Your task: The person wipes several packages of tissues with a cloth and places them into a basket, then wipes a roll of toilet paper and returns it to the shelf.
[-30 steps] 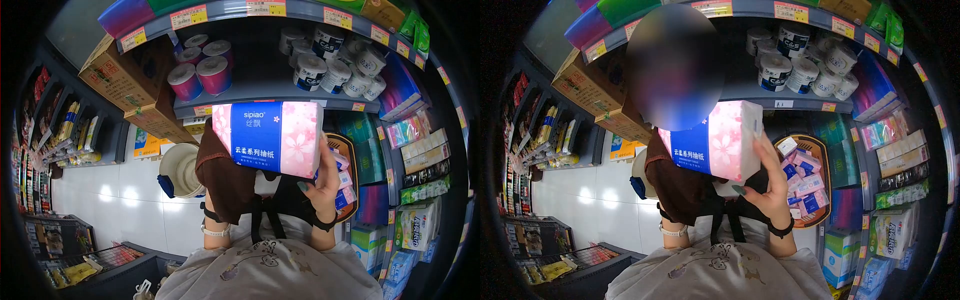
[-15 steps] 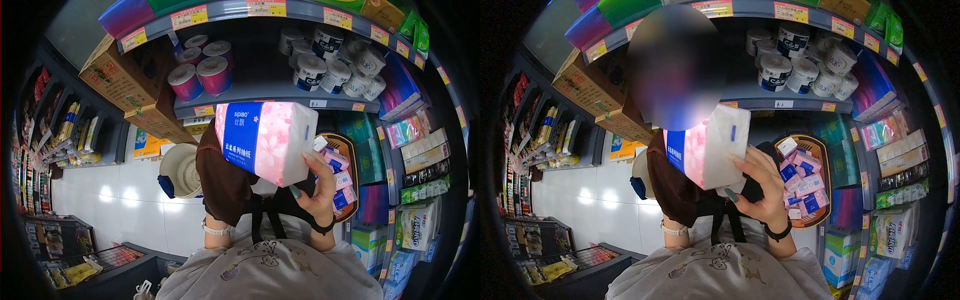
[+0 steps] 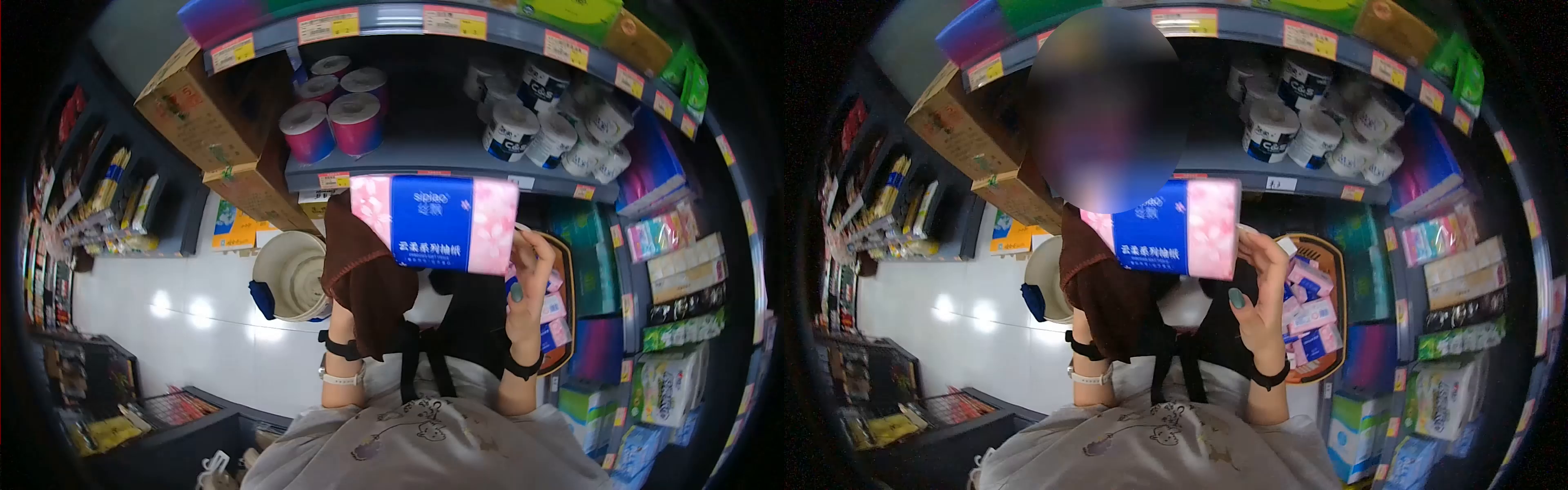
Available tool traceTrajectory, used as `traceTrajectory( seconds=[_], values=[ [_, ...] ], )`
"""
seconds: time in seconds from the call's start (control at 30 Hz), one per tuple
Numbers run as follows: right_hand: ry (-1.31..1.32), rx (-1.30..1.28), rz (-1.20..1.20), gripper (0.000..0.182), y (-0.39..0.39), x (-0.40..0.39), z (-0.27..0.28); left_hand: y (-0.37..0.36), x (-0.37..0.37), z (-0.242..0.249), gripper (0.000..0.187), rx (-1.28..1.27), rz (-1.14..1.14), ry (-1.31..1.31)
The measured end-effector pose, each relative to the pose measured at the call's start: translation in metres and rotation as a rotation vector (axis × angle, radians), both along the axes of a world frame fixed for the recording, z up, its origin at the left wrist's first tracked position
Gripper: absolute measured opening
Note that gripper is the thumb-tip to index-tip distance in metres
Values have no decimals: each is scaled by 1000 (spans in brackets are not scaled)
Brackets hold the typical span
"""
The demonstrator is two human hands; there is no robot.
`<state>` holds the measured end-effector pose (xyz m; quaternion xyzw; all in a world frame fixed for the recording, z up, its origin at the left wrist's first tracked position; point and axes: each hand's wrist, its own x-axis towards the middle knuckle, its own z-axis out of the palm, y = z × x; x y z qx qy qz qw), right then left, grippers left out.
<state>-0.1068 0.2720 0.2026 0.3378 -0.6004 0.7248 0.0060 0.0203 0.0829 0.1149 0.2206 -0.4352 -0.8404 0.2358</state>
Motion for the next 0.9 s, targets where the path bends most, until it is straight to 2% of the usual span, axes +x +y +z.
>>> traceTrajectory(
  seconds=[0.13, 0.17, 0.23, 0.27, 0.33, 0.4, 0.43, 0.57, 0.6, 0.67, 0.7, 0.73, 0.83, 0.87, 0.9],
  values=[
    [-179, 27, -6, 81, -8, -7, 18, -8, 1, -2, 40, -348, -176, -113],
    [-145, -6, 9, 83, -13, -11, 19, -10, -1, -3, 39, -479, -237, -155],
    [-282, 131, 88, 81, -13, -19, 17, -15, -3, -6, 38, -725, -343, -222],
    [-214, 183, 49, 73, -14, -30, 8, -15, -5, -9, 37, -848, -352, -238],
    [-253, 179, 81, 68, -15, -41, 2, -13, -13, -20, 31, -1113, -247, -224],
    [-310, 143, 46, 53, -24, -47, 12, -11, -21, -21, 31, -1073, -164, -205],
    [-298, 162, 51, 53, -27, -54, 14, -12, -24, -17, 30, -1057, -101, -194],
    [-22, 317, -108, 44, -46, -103, 12, -20, -33, -8, 28, -921, 46, -195],
    [57, 370, -145, 41, -54, -121, 10, -25, -37, -19, 28, -776, 43, -181],
    [205, 467, -234, 36, -73, -159, 7, -31, -35, -15, 29, -728, 36, -207],
    [314, 556, -290, 36, -83, -180, 5, -34, -34, -15, 30, -689, 20, -238],
    [271, 547, -265, 37, -94, -200, 5, -38, -34, -27, 32, -721, -22, -315],
    [283, 578, -221, 39, -139, -257, 6, -53, -35, -8, 32, -641, -42, -370],
    [274, 487, -151, 40, -158, -267, 5, -56, -37, -24, 33, -574, 9, -310],
    [408, 681, -306, 43, -179, -279, 6, -63, -41, -23, 33, -561, 16, -309]
  ],
)
